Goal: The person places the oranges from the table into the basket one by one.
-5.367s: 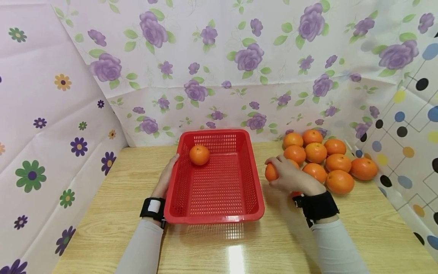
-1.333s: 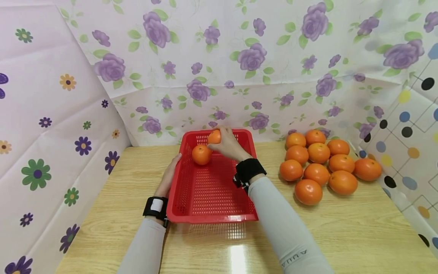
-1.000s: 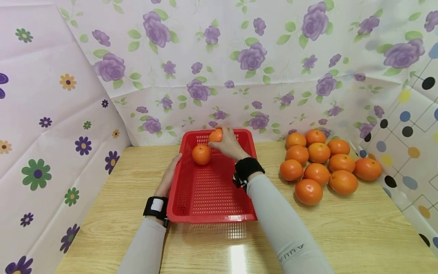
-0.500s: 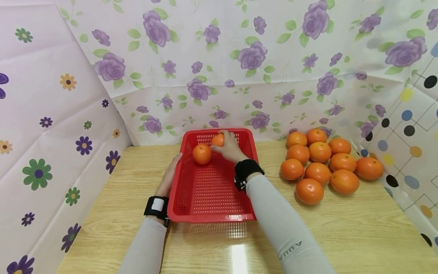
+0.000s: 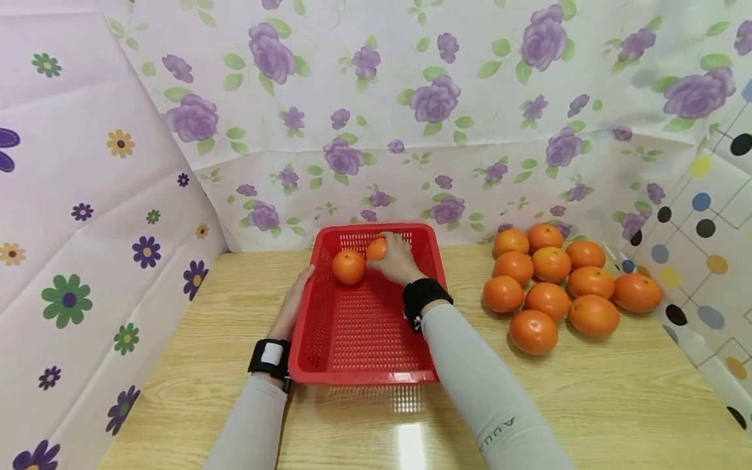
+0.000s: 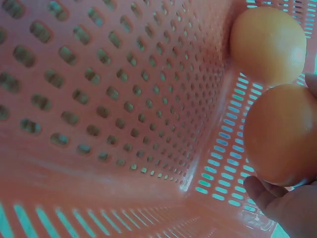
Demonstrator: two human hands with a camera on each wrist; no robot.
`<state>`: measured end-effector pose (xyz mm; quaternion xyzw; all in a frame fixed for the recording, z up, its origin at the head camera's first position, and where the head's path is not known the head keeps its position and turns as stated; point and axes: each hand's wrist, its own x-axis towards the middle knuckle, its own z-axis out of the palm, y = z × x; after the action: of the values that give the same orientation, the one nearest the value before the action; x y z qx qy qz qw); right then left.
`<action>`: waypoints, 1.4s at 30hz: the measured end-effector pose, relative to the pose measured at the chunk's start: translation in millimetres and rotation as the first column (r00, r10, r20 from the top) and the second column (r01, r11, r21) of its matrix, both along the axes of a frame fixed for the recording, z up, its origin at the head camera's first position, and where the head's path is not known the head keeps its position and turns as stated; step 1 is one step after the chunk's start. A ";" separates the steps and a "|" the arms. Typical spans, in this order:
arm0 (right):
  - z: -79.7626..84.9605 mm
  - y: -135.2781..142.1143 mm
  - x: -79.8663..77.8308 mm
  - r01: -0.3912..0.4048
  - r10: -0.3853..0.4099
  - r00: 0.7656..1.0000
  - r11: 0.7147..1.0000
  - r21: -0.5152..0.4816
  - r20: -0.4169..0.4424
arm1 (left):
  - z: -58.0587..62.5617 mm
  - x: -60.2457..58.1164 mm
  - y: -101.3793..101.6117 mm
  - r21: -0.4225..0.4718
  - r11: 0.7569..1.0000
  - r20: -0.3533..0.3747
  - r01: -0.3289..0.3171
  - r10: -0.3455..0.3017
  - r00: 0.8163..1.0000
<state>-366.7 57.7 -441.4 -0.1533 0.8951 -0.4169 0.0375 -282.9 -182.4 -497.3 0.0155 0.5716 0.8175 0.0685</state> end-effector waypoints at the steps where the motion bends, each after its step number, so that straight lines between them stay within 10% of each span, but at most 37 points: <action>1: -0.3 -0.4 0.3 -0.001 0.001 1.000 1.000 -0.004 0.003 | -0.2 0.1 -0.4 -0.004 1.000 0.001 -0.002 0.002 1.000; 42: -4.0 -0.6 7.2 0.016 -0.028 0.994 0.994 0.107 0.109 | 12.0 7.1 -0.4 -0.013 0.998 -0.006 0.061 -0.061 0.998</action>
<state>-359.5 57.1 -445.3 -0.1178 0.9142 -0.3771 0.0906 -275.7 -182.8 -485.3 0.0352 0.5763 0.8113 0.0918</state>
